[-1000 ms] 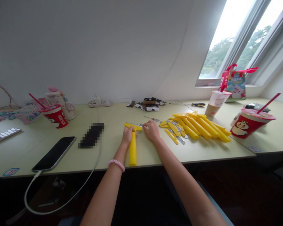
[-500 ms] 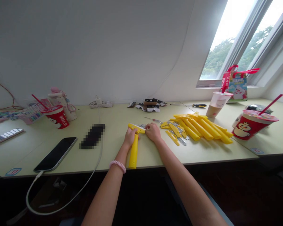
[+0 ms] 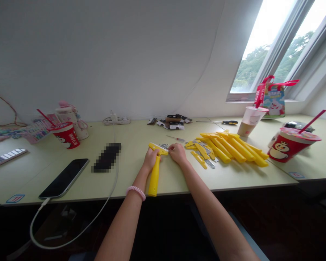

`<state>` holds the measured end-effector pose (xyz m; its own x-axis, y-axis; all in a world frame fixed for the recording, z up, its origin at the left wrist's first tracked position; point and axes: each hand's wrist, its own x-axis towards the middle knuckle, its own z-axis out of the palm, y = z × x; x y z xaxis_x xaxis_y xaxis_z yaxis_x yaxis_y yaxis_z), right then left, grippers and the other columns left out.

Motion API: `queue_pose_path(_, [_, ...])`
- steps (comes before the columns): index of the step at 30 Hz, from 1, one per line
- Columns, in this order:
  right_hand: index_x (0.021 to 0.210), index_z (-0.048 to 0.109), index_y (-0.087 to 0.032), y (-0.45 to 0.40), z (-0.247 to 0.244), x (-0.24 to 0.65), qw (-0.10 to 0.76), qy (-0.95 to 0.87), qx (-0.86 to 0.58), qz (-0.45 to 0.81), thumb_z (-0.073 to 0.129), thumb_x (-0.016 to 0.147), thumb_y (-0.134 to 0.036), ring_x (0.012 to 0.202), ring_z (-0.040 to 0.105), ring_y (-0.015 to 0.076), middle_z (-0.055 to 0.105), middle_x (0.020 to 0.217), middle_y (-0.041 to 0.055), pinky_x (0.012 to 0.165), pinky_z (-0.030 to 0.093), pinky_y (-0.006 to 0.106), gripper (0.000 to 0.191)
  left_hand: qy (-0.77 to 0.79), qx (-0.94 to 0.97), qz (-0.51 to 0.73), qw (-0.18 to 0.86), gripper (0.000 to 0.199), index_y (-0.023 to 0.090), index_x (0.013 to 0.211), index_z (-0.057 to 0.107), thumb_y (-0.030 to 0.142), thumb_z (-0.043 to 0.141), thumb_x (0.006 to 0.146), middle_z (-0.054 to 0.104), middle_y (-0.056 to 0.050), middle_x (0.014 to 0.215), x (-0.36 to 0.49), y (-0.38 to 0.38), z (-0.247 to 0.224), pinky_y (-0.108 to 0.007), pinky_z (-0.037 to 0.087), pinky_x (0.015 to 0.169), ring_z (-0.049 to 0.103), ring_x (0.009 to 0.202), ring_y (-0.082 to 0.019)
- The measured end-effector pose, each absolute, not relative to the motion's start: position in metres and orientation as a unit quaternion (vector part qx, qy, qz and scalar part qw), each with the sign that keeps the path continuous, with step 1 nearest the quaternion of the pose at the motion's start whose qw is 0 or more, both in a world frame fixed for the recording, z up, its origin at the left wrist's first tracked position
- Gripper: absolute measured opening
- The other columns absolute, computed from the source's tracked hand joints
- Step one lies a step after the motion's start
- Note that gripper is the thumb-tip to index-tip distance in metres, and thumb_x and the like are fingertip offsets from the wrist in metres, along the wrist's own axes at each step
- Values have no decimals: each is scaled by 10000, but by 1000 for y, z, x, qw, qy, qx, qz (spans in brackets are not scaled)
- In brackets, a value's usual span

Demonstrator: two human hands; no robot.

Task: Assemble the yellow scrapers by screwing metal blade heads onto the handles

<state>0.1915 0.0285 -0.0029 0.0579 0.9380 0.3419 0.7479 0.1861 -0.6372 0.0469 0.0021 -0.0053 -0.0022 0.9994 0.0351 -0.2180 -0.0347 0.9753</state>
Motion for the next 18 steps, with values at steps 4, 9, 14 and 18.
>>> queue_pose_path(4, [730,656,-163,24,5,195,446,-642,-587,209,549,688,-283,763,522,163,619,797,45,705,379,267,166,436,455,554,543,200,161,799,405,251,527,668,521,22,536,48,1,-3,-211,366,394,494,398,-100])
queue_pose_path(9, [683,646,-170,12,19,195,455,-650,-452,409,632,611,-325,817,531,160,607,884,28,738,370,259,172,438,473,549,532,185,169,795,392,258,504,677,489,55,498,48,-1,0,-203,351,384,472,380,-93])
queue_pose_path(14, [662,644,-161,9,20,191,430,-652,-444,440,648,585,-284,701,517,135,602,752,18,663,365,255,145,446,486,538,525,175,170,795,394,266,492,686,493,55,474,47,1,-4,-200,350,388,472,383,-96])
queue_pose_path(18, [684,625,-159,10,17,191,424,-610,-429,514,664,568,-251,611,504,109,579,635,-10,605,367,239,153,440,496,535,523,176,168,794,400,268,497,686,507,47,486,46,3,-7,-198,355,397,481,394,-94])
